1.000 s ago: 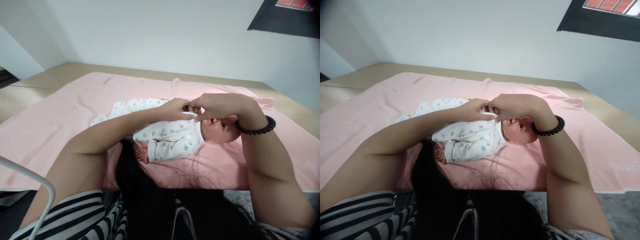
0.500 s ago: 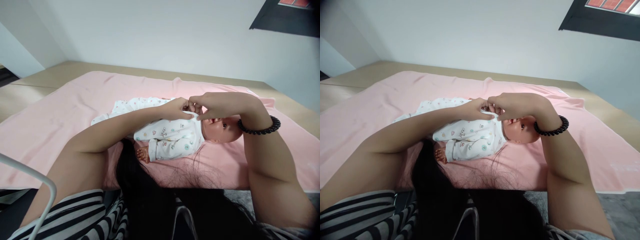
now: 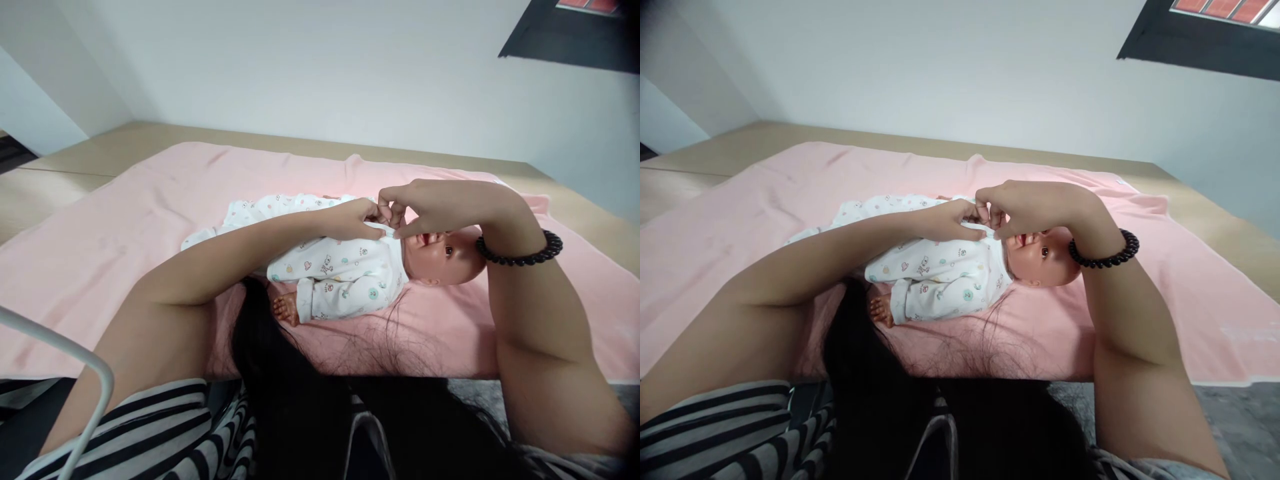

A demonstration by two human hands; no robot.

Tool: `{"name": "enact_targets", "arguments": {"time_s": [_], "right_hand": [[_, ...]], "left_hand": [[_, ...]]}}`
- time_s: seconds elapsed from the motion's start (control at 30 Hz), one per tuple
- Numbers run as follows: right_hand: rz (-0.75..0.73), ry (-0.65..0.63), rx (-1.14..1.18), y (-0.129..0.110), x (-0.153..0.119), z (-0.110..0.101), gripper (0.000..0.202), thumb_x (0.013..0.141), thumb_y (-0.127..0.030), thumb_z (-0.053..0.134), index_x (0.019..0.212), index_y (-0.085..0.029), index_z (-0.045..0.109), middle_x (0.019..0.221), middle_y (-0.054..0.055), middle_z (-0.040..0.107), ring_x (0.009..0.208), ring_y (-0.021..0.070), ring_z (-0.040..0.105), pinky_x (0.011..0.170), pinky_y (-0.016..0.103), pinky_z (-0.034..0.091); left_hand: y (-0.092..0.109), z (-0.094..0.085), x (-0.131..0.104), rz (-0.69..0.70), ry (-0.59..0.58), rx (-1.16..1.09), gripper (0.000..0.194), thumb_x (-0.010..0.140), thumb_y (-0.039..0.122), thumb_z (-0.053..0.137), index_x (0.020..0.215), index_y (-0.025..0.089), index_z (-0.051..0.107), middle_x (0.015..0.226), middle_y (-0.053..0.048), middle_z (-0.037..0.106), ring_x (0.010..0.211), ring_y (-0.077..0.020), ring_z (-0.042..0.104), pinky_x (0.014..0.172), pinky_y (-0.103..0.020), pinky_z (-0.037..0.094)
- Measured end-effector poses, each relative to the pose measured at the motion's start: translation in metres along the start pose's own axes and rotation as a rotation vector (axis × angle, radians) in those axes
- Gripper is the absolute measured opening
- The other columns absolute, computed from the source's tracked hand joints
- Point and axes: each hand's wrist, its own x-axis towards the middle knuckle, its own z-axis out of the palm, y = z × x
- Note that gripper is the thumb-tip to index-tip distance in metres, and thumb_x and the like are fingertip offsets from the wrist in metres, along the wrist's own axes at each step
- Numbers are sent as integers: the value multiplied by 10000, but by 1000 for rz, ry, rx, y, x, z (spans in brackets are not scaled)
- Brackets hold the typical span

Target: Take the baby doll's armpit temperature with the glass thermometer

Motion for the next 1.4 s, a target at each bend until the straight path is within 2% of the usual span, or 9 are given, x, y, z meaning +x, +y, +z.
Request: {"name": "enact_targets", "arguments": {"time_s": [0.1,0.2,0.4,0.53,0.77,0.97,1.17,1.4], "right_hand": [[-2,-2,4,1,0,0,157,851,-241,666,964,-217,560,844,1,680,686,169,592,610,275,353],[-2,6,-11,1,0,0,149,850,-232,658,957,-216,555,833,-1,676,673,165,586,603,274,353],[-11,8,-21,0,-2,-1,139,847,-221,637,960,-214,556,913,10,708,702,167,595,616,277,342],[-16,14,-20,1,-2,0,120,847,-226,630,946,-218,561,929,7,714,725,172,603,617,275,340],[-45,14,13,4,-2,0,116,806,-212,615,915,-227,576,934,-4,726,701,179,615,614,278,357],[-38,11,-8,6,-2,0,109,815,-208,601,921,-228,584,929,-3,727,683,175,614,596,278,359],[-18,-5,-6,8,0,1,74,840,-228,641,892,-219,590,775,-11,682,643,171,597,602,282,350],[-31,-21,-14,13,1,3,103,840,-230,645,930,-227,594,876,-12,706,680,168,610,595,275,378]], "left_hand": [[1,0,0,-13,5,22,231,805,312,659,966,146,668,872,-25,650,711,-131,537,673,-294,431],[-1,-1,1,-14,7,41,254,821,347,663,979,149,668,871,-23,645,718,-134,536,662,-290,419],[-7,-2,1,25,-17,20,288,851,353,652,1053,149,680,1043,-76,720,862,-171,637,749,-306,483],[-8,0,2,37,1,-1,245,815,335,703,1000,174,689,1038,-68,734,947,-204,676,849,-336,529],[-9,4,2,64,34,-13,273,786,364,736,979,175,692,1027,-73,733,1036,-233,680,975,-382,533],[-9,3,2,56,35,-9,252,780,328,738,984,185,703,997,-61,732,1012,-223,682,963,-385,541],[-8,3,2,76,35,11,253,806,358,733,973,170,703,984,-65,725,975,-213,672,944,-382,537],[-11,4,3,101,30,9,259,825,393,731,950,169,690,953,-59,707,937,-200,664,899,-361,530]]}}
